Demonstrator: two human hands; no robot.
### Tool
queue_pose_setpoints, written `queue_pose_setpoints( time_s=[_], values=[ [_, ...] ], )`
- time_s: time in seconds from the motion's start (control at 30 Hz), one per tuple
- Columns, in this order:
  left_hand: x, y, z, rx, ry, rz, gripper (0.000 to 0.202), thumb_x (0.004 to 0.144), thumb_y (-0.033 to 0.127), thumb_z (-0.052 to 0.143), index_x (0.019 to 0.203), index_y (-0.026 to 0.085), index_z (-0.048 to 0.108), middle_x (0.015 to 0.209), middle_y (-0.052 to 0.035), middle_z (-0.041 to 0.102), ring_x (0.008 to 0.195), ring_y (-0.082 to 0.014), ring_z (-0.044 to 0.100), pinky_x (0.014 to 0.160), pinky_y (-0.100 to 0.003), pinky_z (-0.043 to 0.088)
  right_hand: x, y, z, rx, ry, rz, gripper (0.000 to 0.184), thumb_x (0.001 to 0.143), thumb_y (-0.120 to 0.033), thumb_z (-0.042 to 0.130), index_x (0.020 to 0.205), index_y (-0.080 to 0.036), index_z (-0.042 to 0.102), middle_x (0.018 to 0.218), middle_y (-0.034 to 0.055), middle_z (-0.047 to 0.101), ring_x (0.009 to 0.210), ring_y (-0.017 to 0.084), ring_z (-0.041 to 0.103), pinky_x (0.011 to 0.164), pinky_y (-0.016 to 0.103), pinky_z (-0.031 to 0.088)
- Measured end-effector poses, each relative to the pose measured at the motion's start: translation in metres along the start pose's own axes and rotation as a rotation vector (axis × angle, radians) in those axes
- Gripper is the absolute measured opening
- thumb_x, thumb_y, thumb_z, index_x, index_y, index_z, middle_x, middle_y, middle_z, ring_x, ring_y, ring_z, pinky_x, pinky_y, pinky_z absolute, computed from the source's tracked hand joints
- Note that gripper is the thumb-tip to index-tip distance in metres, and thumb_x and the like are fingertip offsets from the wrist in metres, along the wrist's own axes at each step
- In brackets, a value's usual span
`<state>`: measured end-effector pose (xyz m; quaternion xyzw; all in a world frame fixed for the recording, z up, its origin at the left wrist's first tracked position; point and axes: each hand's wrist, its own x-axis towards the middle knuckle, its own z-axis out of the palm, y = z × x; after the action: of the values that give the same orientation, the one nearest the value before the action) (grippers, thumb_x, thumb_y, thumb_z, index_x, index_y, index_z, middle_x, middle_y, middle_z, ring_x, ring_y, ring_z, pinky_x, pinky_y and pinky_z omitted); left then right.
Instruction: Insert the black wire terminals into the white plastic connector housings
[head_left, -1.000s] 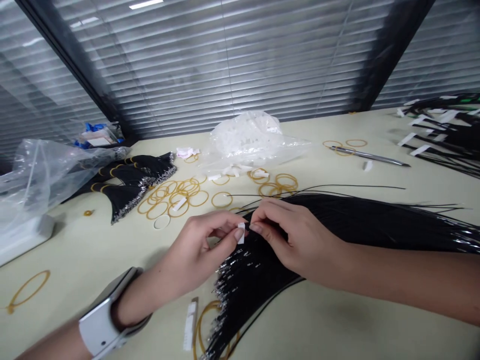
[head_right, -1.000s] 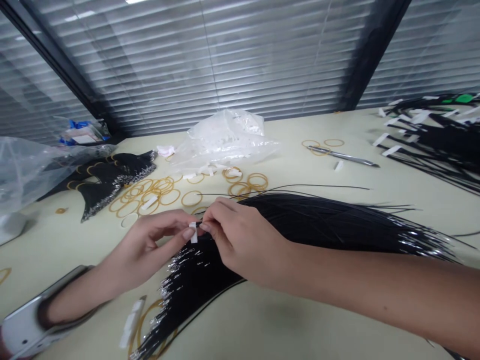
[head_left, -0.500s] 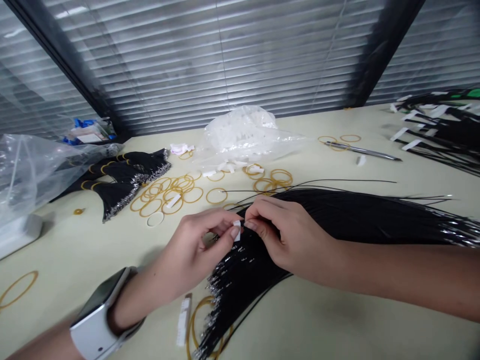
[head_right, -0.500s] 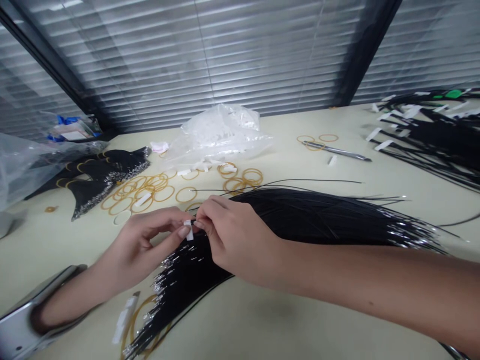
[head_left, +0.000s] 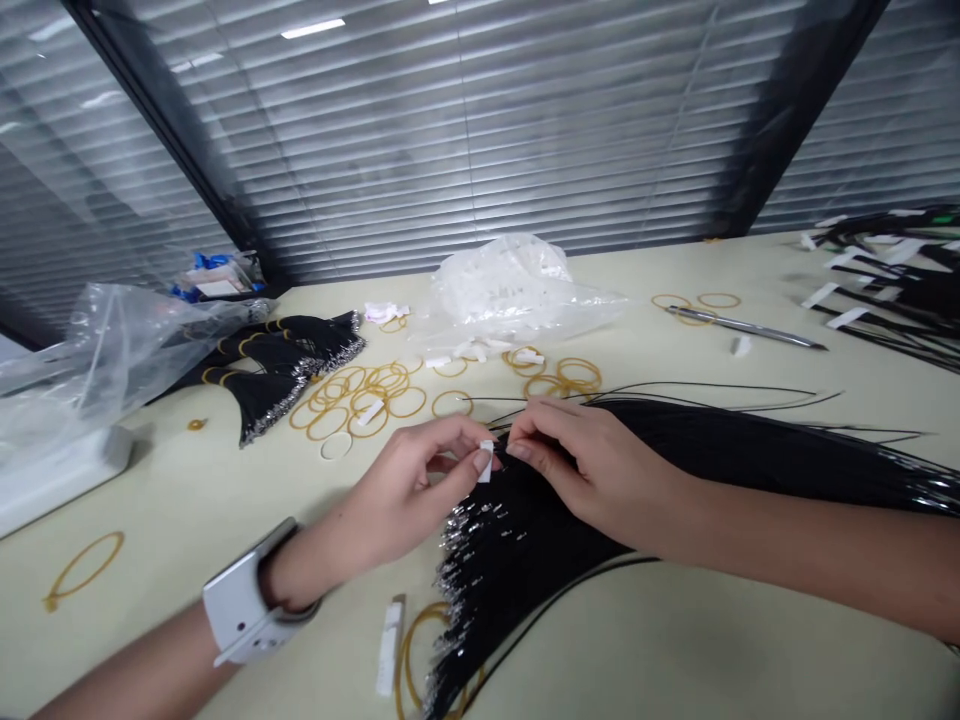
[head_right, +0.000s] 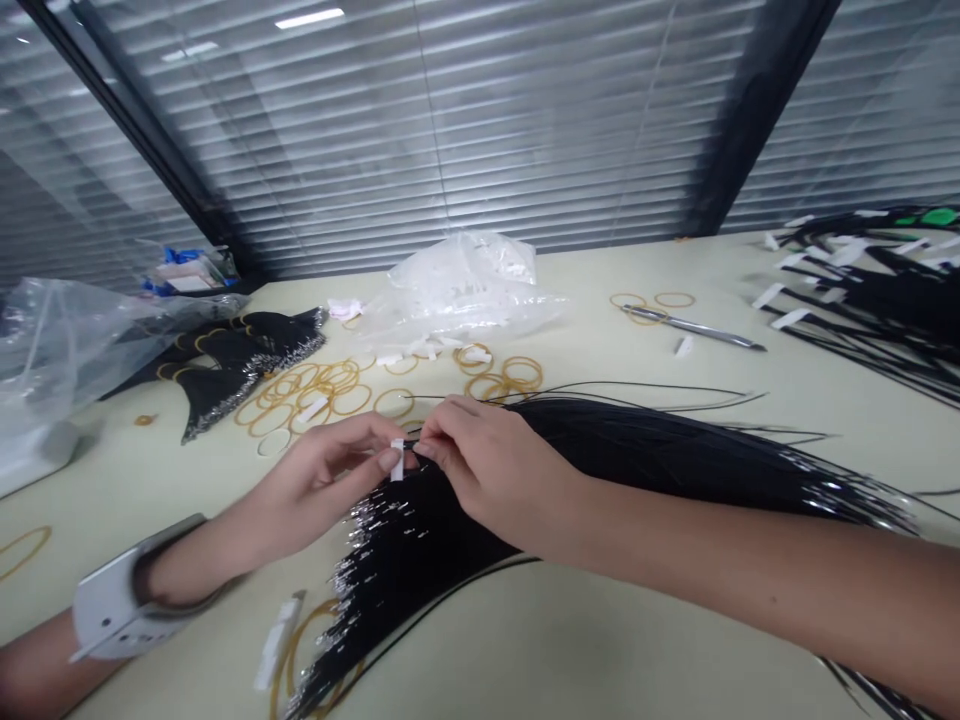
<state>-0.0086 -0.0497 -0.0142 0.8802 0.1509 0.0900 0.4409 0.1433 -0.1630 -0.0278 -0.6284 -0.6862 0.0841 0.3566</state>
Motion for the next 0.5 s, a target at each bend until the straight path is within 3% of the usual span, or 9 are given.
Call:
queue_pose_setpoints(
  time_s=[0.5],
  values=[
    [-0.002, 0.001, 0.002, -0.065, -0.026, 0.063, 0.016, 0.084, 0.027, 0.042, 0.087, 0.014, 0.052, 0.077, -0.0013, 0.054, 0.068, -0.0072, 0.048, 0.056, -0.016, 0.037, 0.001, 0.004, -0.01, -0.099, -0.223, -0.09, 0.01, 0.085, -0.017, 0.037, 0.077, -0.016, 0.043, 0.074, 0.0001, 0.048, 0.065, 0.009, 0.042, 0.06, 0.024, 0.034]
  ],
)
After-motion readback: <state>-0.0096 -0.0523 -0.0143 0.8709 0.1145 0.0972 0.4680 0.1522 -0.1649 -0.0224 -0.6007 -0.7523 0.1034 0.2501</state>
